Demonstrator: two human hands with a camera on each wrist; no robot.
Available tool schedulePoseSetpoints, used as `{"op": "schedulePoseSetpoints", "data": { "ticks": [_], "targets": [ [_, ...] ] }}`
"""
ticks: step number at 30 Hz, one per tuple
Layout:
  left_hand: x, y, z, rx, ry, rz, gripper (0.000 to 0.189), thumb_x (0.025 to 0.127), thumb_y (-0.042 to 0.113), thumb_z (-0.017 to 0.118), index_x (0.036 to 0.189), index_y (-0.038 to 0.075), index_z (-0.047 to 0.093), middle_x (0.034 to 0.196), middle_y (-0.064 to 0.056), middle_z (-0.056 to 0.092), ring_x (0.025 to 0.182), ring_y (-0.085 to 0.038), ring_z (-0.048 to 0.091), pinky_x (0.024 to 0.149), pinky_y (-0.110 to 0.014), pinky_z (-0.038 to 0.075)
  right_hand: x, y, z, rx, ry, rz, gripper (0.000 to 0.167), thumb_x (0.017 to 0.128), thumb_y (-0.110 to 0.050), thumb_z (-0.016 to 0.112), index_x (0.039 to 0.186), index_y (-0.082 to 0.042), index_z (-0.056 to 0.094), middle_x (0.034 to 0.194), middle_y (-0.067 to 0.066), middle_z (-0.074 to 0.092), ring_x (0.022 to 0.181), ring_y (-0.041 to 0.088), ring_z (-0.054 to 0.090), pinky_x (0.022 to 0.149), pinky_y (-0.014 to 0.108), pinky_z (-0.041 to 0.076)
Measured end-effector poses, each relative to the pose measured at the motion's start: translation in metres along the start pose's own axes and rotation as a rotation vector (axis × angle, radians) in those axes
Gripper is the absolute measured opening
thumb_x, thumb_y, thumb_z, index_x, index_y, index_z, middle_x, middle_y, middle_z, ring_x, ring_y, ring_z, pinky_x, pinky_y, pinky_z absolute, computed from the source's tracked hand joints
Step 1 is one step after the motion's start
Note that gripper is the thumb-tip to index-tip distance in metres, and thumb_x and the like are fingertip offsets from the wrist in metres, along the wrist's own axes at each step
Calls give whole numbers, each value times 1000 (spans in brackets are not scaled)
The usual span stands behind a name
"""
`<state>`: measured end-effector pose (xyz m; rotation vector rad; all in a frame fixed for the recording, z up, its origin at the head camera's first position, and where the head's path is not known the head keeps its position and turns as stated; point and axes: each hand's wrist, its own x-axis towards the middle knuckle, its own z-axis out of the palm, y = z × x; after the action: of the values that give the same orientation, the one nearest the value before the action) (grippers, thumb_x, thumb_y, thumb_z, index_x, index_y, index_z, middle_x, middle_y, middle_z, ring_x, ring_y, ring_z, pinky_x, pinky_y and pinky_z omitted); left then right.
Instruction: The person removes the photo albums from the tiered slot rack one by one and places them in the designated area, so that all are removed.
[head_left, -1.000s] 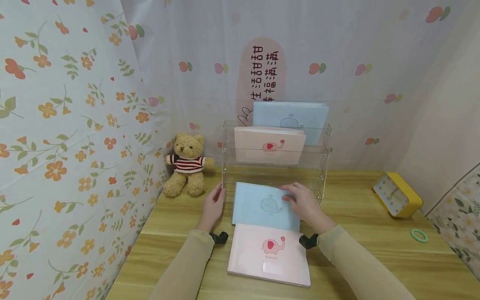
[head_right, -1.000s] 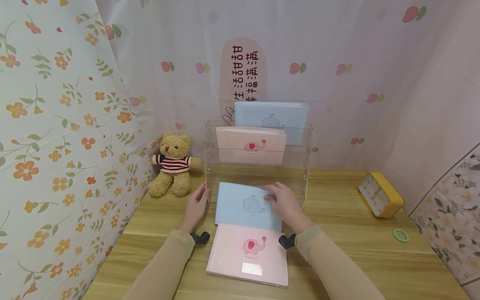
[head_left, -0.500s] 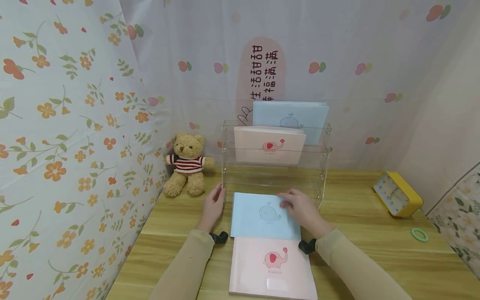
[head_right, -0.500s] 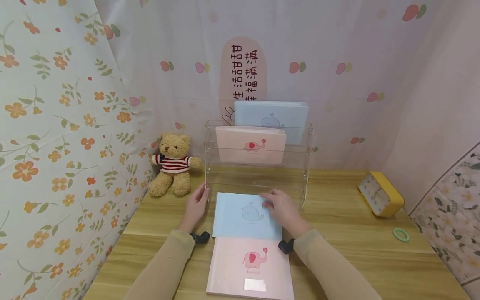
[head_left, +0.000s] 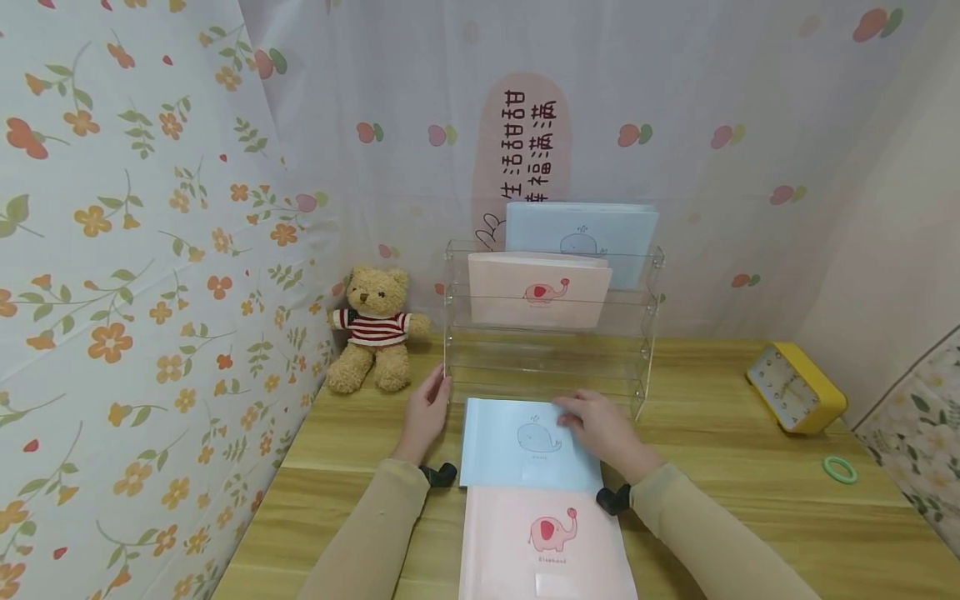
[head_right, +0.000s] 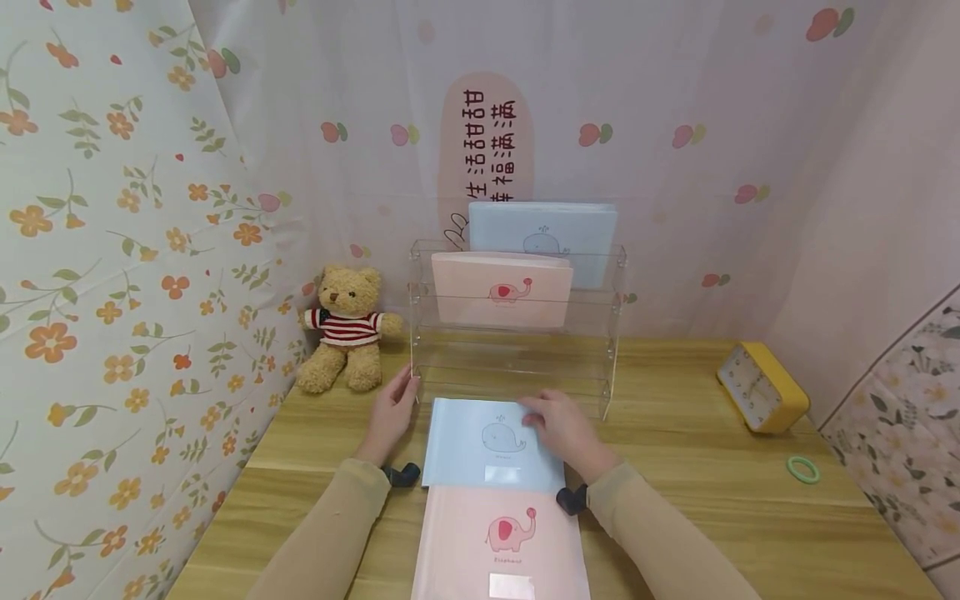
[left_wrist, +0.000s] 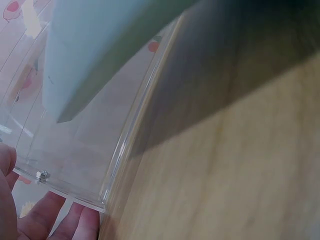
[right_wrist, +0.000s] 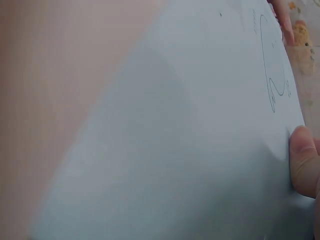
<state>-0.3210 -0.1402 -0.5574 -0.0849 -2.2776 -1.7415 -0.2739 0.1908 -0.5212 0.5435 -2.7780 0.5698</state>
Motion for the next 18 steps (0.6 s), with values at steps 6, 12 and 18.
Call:
{"op": "schedulePoseSetpoints", "data": {
  "ticks": [6, 12, 18],
  "targets": [
    [1, -2, 0, 0, 2, 9, 45, 114, 26, 63, 156, 9, 63, 152, -23, 68, 141, -39, 67, 119, -54, 55, 0, 2, 4, -2, 8, -11, 35, 95, -19, 87, 130, -17, 83, 109, 7, 78, 98, 29, 73, 87, 49, 67],
    [1, -3, 0, -2, -6, 18, 46, 115, 26, 62, 157, 8, 62, 151, -24, 68, 141, -40, 67, 120, -54, 55, -1, 2, 6, 1, -5, -24, 34, 96, -17, 87, 129, -15, 83, 114, 10, 81, 106, 34, 77, 94, 53, 67],
    [1, -2, -1, -8, -9, 14, 46, 114, 25, 63, 157, 8, 62, 151, -24, 67, 141, -40, 67, 120, -55, 54, -2, 1, 8, 4, -17, -26, 36, 95, -17, 87, 130, -15, 83, 118, 11, 81, 111, 36, 77, 98, 54, 66]
  ]
}}
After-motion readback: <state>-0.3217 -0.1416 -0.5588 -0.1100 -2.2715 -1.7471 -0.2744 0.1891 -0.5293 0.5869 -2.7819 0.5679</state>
